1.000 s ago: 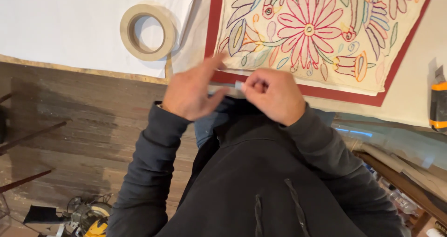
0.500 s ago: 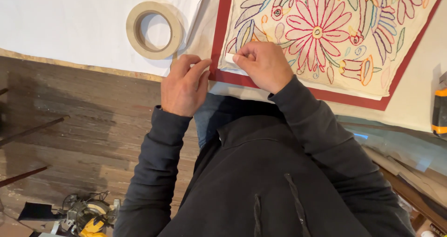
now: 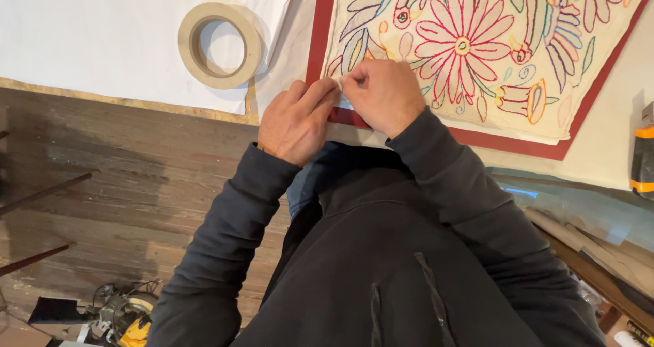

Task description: Aligning and securing embroidered fabric artwork into a frame.

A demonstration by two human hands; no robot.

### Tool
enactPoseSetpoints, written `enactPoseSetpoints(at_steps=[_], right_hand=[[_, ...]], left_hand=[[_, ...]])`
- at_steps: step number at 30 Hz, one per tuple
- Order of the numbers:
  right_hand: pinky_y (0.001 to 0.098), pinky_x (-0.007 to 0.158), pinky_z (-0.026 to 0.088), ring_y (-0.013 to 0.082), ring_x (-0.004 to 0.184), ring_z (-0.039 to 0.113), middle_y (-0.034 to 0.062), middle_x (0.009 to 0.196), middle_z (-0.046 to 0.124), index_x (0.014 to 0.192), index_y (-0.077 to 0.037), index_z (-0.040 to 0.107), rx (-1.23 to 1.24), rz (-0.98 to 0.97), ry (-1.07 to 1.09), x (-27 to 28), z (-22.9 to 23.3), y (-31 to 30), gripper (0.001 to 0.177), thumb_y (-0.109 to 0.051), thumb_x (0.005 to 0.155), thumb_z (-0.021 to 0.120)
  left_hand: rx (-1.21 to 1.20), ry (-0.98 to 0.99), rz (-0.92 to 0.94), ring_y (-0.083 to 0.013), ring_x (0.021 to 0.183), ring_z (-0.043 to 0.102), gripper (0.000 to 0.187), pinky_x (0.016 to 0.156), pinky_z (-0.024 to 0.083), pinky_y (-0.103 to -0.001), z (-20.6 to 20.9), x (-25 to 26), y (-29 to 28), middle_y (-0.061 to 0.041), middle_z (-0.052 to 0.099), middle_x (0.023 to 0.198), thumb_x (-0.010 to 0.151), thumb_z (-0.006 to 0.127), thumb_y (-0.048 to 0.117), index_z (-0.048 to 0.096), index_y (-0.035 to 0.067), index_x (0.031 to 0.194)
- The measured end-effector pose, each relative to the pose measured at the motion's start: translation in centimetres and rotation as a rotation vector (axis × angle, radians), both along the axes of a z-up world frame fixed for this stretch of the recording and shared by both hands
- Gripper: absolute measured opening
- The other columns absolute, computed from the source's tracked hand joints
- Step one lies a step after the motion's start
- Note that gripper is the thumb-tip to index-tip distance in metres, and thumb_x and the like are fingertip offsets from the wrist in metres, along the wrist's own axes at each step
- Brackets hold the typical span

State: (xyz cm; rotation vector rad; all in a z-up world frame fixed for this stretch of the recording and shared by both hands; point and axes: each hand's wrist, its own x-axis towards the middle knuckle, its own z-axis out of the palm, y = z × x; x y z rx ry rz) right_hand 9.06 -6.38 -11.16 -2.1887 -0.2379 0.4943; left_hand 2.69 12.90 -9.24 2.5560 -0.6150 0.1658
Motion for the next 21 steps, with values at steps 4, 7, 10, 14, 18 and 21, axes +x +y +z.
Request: enactPoseSetpoints(at_steps=[4, 7, 10, 14, 18, 21], right_hand=[[0.0402, 0.060, 0.052, 0.0296, 0.062, 0.068, 0.0119, 0.067, 0.069, 0.081, -0.004, 0.072, -0.238, -0.003, -0.313, 0.6, 1.2, -1.5, 0.029, -0.027, 0.098, 0.078], [0.0369, 0.058, 0.052, 0.0263, 0.063, 0.069, 0.0107, 0.070, 0.070, 0.085, -0.002, 0.069, -0.165, -0.069, -0.250, 0.9, 2.6, -2.6, 0.030, -0.027, 0.100, 0.077], [0.0342, 0.058, 0.053, 0.0229, 0.063, 0.070, 0.0092, 0.072, 0.071, 0.088, -0.002, 0.069, -0.122, -0.092, -0.200, 0.9, 3.0, -3.8, 0.027, -0.025, 0.099, 0.077], [0.0344, 0.058, 0.052, 0.0224, 0.062, 0.069, 0.0093, 0.072, 0.071, 0.090, -0.002, 0.070, -0.150, -0.073, -0.140, 0.3, 4.4, -4.4, 0.024, -0.024, 0.097, 0.078], [0.0326, 0.061, 0.054, 0.0207, 0.066, 0.070, 0.0095, 0.077, 0.072, 0.095, -0.002, 0.071, -0.089, -0.057, -0.184, -0.8, 4.4, -5.2, 0.020, -0.021, 0.097, 0.077], [0.0325, 0.062, 0.053, 0.0200, 0.065, 0.069, 0.0097, 0.076, 0.071, 0.094, -0.002, 0.071, -0.088, -0.045, -0.148, -2.1, 5.2, -6.1, 0.020, -0.020, 0.098, 0.077]], left_hand=[[0.029, -0.003, 0.012, -0.0234, 0.094, 0.060, 0.037, 0.080, 0.051, -0.035, 0.0, 0.1, 0.0, -0.003, 0.063, 0.121, 0.085, 0.066, 0.003, 0.069, 0.004, 0.122], [0.015, 0.019, 0.014, -0.0232, 0.097, 0.060, 0.043, 0.082, 0.051, -0.035, -0.1, -0.1, -0.1, -0.005, 0.062, 0.122, 0.086, 0.063, 0.003, 0.068, 0.004, 0.130], [0.028, 0.020, 0.019, -0.0234, 0.097, 0.060, 0.046, 0.081, 0.051, -0.035, -0.1, 0.0, -0.7, -0.006, 0.061, 0.123, 0.087, 0.062, 0.003, 0.067, 0.004, 0.132], [0.066, 0.032, 0.067, -0.0254, 0.095, 0.060, 0.043, 0.078, 0.049, -0.036, 0.1, 0.2, -1.4, -0.008, 0.061, 0.122, 0.087, 0.062, 0.004, 0.067, 0.003, 0.129], [-0.006, 0.113, 0.129, -0.0281, 0.102, 0.062, 0.038, 0.083, 0.051, -0.038, -0.2, 0.4, -1.4, -0.009, 0.061, 0.122, 0.087, 0.063, 0.001, 0.067, 0.005, 0.125], [-0.136, 0.227, 0.209, -0.0297, 0.107, 0.064, 0.037, 0.087, 0.053, -0.040, 0.4, 0.3, 0.3, -0.010, 0.061, 0.125, 0.089, 0.064, -0.001, 0.067, 0.008, 0.124]])
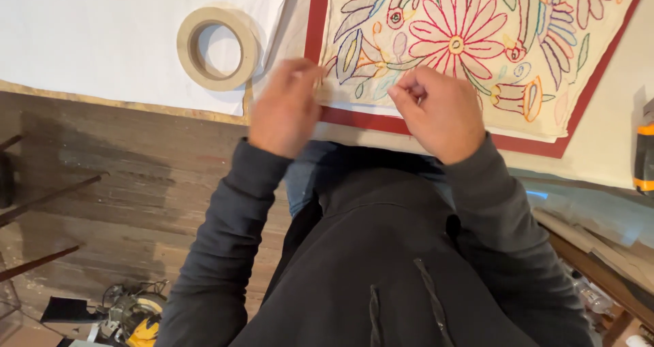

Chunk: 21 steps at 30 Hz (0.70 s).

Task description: Aligning and securing embroidered fabric artwork into a frame.

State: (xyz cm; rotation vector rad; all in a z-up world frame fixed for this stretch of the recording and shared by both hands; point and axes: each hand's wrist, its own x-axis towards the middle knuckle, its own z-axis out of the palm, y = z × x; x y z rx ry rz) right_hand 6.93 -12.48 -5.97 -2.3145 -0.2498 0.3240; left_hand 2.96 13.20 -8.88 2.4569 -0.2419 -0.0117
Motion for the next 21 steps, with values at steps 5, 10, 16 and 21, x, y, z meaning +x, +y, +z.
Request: enactPoseSetpoints(at_steps=[5, 10, 16, 21], right_hand=[[0.0300, 0.059, 0.052, 0.0154, 0.062, 0.067, 0.0102, 0.076, 0.072, 0.097, -0.001, 0.072, 0.001, -0.085, 0.122, -1.7, 1.2, -1.7, 0.019, -0.020, 0.094, 0.077], [0.0259, 0.061, 0.053, 0.0104, 0.064, 0.066, 0.0079, 0.077, 0.072, 0.099, -0.001, 0.072, 0.088, -0.097, 0.111, -2.4, 1.4, -2.8, 0.016, -0.016, 0.096, 0.076], [0.0243, 0.062, 0.051, 0.0087, 0.066, 0.063, 0.0066, 0.080, 0.073, 0.101, -0.001, 0.072, 0.090, -0.163, 0.073, -2.8, 2.2, -5.1, 0.014, -0.013, 0.097, 0.076], [0.0227, 0.070, 0.054, 0.0064, 0.076, 0.066, 0.0046, 0.088, 0.074, 0.105, -0.001, 0.071, 0.139, -0.267, 0.044, -4.0, 1.3, -10.0, 0.014, -0.013, 0.100, 0.075]], left_hand=[[0.258, -0.250, 0.226, -0.0372, 0.124, 0.054, 0.056, 0.106, 0.042, -0.048, -1.4, -0.6, 5.3, -0.020, 0.055, 0.132, 0.090, 0.078, 0.003, 0.052, 0.003, 0.140], [0.331, -0.081, 0.205, -0.0297, 0.110, 0.058, 0.066, 0.112, 0.034, -0.052, -0.7, -0.7, 7.3, -0.011, 0.060, 0.115, 0.088, 0.079, 0.003, 0.051, 0.004, 0.148], [0.100, -0.087, 0.218, -0.0244, 0.112, 0.057, 0.055, 0.103, 0.048, -0.040, 2.3, -1.0, 7.9, -0.009, 0.058, 0.119, 0.098, 0.072, -0.005, 0.056, 0.006, 0.150], [-0.395, 0.029, 0.236, -0.0145, 0.103, 0.056, 0.044, 0.098, 0.055, -0.032, 4.4, -1.2, 7.0, -0.007, 0.051, 0.118, 0.107, 0.061, -0.012, 0.057, 0.003, 0.148]])
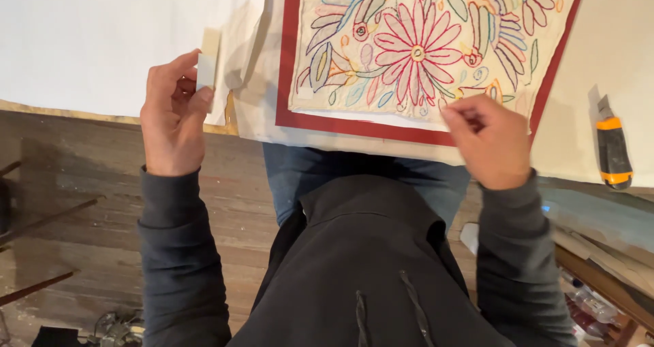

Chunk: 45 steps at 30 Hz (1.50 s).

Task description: Aligning and securing embroidered fabric artwork into a frame.

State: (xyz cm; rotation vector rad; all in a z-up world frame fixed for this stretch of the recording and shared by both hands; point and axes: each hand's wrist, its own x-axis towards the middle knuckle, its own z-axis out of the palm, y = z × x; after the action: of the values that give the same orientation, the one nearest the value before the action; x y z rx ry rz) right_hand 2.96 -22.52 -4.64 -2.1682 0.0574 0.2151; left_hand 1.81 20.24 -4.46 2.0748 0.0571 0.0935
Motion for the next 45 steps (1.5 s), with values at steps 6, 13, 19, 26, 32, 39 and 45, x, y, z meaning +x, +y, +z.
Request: enactPoseSetpoints(at_steps=[6, 13, 19, 26, 32, 39, 45], right_hand=[[0.0288, 0.079, 0.055, 0.0145, 0.083, 0.070, 0.0103, 0.096, 0.074, 0.108, 0.000, 0.073, -0.356, -0.159, -0.082, -2.5, -1.6, -10.9, 0.013, -0.013, 0.107, 0.076], [0.0460, 0.093, 0.055, 0.0381, 0.109, 0.068, 0.0250, 0.122, 0.069, 0.128, 0.006, 0.065, -0.917, -0.171, -0.271, -6.7, -4.8, -22.0, 0.043, -0.014, 0.098, 0.087], [0.0394, 0.093, 0.057, 0.0299, 0.104, 0.071, 0.0209, 0.120, 0.070, 0.134, 0.006, 0.059, -0.724, -0.191, -0.179, -9.3, -12.0, -29.8, 0.040, -0.010, 0.102, 0.077], [0.0305, 0.083, 0.054, 0.0198, 0.093, 0.068, 0.0140, 0.108, 0.069, 0.128, 0.008, 0.058, -0.438, -0.364, -0.183, -6.1, -5.6, -20.5, 0.026, -0.002, 0.105, 0.062], [0.0268, 0.084, 0.055, 0.0149, 0.094, 0.066, 0.0160, 0.108, 0.068, 0.129, 0.010, 0.056, -0.239, -0.208, -0.242, -4.7, -4.7, -14.7, 0.024, 0.000, 0.109, 0.065], [0.0289, 0.085, 0.056, 0.0157, 0.094, 0.067, 0.0157, 0.108, 0.069, 0.131, 0.010, 0.059, -0.262, -0.050, -0.227, -3.5, -0.8, -9.0, 0.027, -0.005, 0.109, 0.066], [0.0323, 0.077, 0.055, 0.0170, 0.081, 0.066, 0.0120, 0.098, 0.068, 0.127, 0.006, 0.059, -0.093, -0.005, 0.029, -1.8, 2.3, -4.1, 0.028, -0.012, 0.106, 0.054]], left_hand=[[-0.270, -0.015, -0.075, -0.0150, 0.110, 0.066, 0.031, 0.096, 0.059, -0.029, 2.2, 0.5, -1.7, -0.008, 0.054, 0.134, 0.109, 0.055, -0.015, 0.058, 0.001, 0.136], [-0.268, 0.113, -0.023, -0.0155, 0.098, 0.067, 0.041, 0.078, 0.061, -0.029, 3.8, 0.2, -2.7, -0.018, 0.066, 0.136, 0.102, 0.056, -0.014, 0.059, 0.002, 0.140], [-0.145, 0.049, -0.100, -0.0198, 0.109, 0.070, 0.034, 0.090, 0.066, -0.032, 4.7, 0.1, -3.4, -0.019, 0.058, 0.149, 0.103, 0.057, -0.012, 0.062, -0.003, 0.136], [-0.227, 0.209, -0.130, -0.0191, 0.110, 0.064, 0.044, 0.095, 0.061, -0.031, 5.7, -0.3, -4.4, -0.016, 0.050, 0.145, 0.101, 0.057, -0.001, 0.053, -0.004, 0.145], [-0.279, 0.195, -0.139, -0.0198, 0.114, 0.064, 0.037, 0.096, 0.060, -0.033, 5.5, -0.7, -4.4, -0.016, 0.055, 0.142, 0.103, 0.055, -0.005, 0.058, -0.004, 0.139], [-0.363, 0.172, -0.045, -0.0174, 0.113, 0.067, 0.041, 0.098, 0.059, -0.030, 5.4, -0.7, -4.1, -0.011, 0.064, 0.135, 0.099, 0.057, -0.008, 0.059, 0.002, 0.140], [-0.283, 0.182, -0.011, -0.0147, 0.105, 0.070, 0.032, 0.092, 0.062, -0.028, 6.2, -0.9, -4.7, -0.009, 0.064, 0.133, 0.096, 0.062, -0.007, 0.071, 0.003, 0.125]])
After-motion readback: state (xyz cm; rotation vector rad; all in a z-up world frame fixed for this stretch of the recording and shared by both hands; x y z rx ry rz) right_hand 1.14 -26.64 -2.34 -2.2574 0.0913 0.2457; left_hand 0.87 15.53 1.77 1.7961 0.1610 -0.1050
